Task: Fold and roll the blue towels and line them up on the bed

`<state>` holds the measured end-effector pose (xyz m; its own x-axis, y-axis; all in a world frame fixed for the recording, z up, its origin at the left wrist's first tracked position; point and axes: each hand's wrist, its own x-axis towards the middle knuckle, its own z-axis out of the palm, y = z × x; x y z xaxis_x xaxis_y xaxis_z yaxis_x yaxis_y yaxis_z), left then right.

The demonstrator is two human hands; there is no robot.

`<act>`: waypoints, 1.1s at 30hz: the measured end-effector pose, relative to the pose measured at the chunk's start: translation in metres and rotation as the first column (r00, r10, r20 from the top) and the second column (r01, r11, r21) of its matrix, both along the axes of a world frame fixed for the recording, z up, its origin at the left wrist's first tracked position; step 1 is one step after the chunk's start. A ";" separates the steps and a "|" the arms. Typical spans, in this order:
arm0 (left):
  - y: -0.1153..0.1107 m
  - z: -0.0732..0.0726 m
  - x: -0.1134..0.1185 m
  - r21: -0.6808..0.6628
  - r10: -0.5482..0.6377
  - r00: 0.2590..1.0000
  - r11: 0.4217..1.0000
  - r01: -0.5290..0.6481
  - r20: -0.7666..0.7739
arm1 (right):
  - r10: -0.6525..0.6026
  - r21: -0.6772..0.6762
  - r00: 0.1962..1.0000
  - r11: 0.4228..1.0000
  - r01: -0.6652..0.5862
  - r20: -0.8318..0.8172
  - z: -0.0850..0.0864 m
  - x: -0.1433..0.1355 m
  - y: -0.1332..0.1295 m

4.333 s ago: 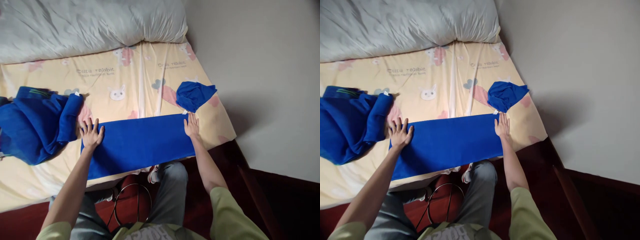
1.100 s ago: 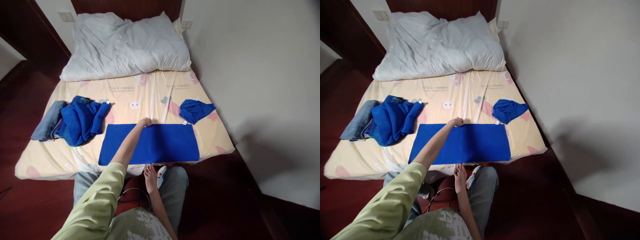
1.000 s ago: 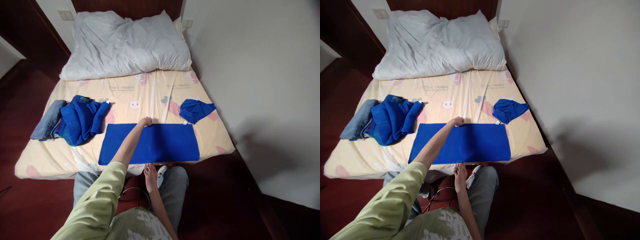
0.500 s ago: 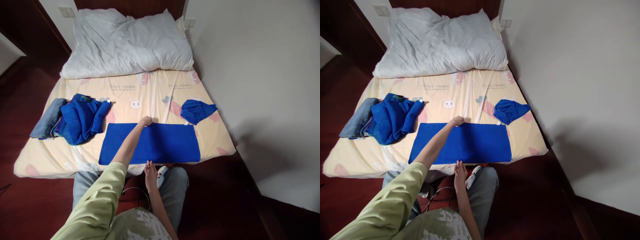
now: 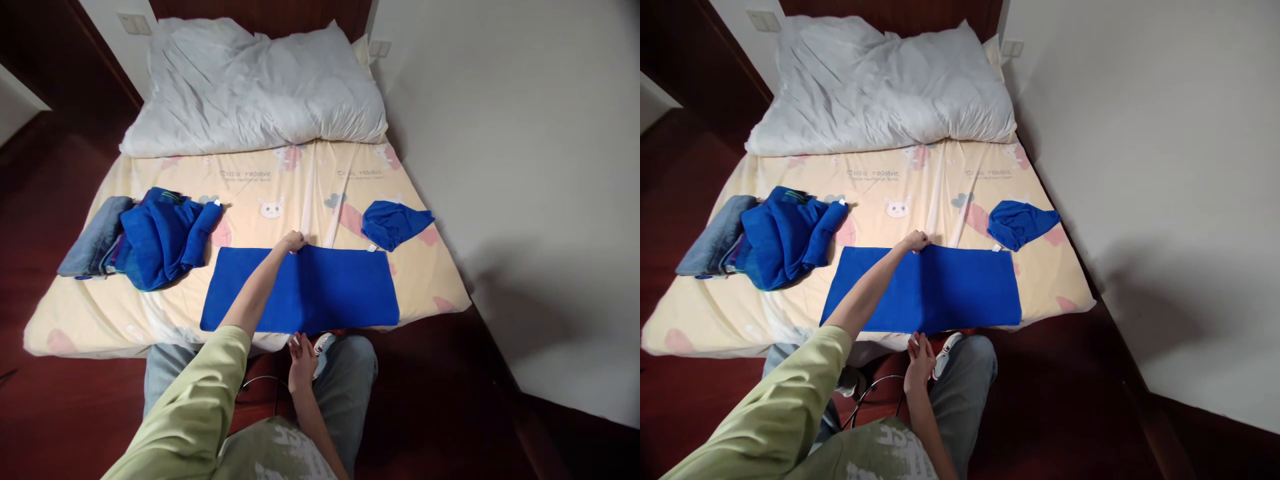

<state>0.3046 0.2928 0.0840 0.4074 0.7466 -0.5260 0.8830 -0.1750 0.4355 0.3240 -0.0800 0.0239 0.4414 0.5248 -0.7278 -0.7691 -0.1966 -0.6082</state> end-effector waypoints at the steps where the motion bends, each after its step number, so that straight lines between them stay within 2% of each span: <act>1: 0.000 0.001 0.000 0.007 0.003 1.000 1.000 -0.003 0.006 | -0.015 0.001 1.000 1.000 0.015 -0.003 0.003 -0.001 0.000; 5: -0.003 0.000 -0.002 0.041 0.011 1.000 0.999 -0.012 0.022 | -0.011 -0.020 1.000 1.000 0.012 0.028 0.011 -0.001 0.005; 11: -0.007 0.000 -0.003 0.091 0.016 0.998 0.996 -0.020 0.053 | 0.081 -0.035 0.986 0.996 -0.077 0.148 0.014 -0.001 0.005; 16: -0.011 0.010 -0.007 0.131 0.021 0.995 0.991 -0.034 0.098 | 0.098 -0.040 0.958 0.995 -0.090 0.270 0.026 0.000 0.007; 20: -0.017 0.032 -0.014 0.169 0.015 0.986 0.985 -0.043 0.166 | 0.070 -0.006 0.946 0.997 -0.072 0.318 0.041 0.003 0.005; 25: -0.027 0.069 -0.029 0.193 0.025 0.967 0.978 -0.076 0.253 | 0.030 0.079 0.894 0.994 -0.073 0.447 0.065 0.017 -0.001; 30: -0.040 0.111 -0.058 0.214 0.052 0.937 0.968 -0.132 0.347 | 0.048 0.171 0.808 0.968 -0.181 0.587 0.099 0.040 -0.002; 33: -0.052 0.137 -0.080 0.198 0.095 0.865 0.956 -0.218 0.493 | 0.015 0.219 0.776 0.956 -0.196 0.630 0.120 0.055 0.004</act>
<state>0.2242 0.2411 0.2209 0.4274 0.8989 -0.0970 0.6046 -0.2044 0.7699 0.3791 -0.0762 0.1438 0.6758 0.7219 -0.1490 -0.1942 -0.0206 -0.9807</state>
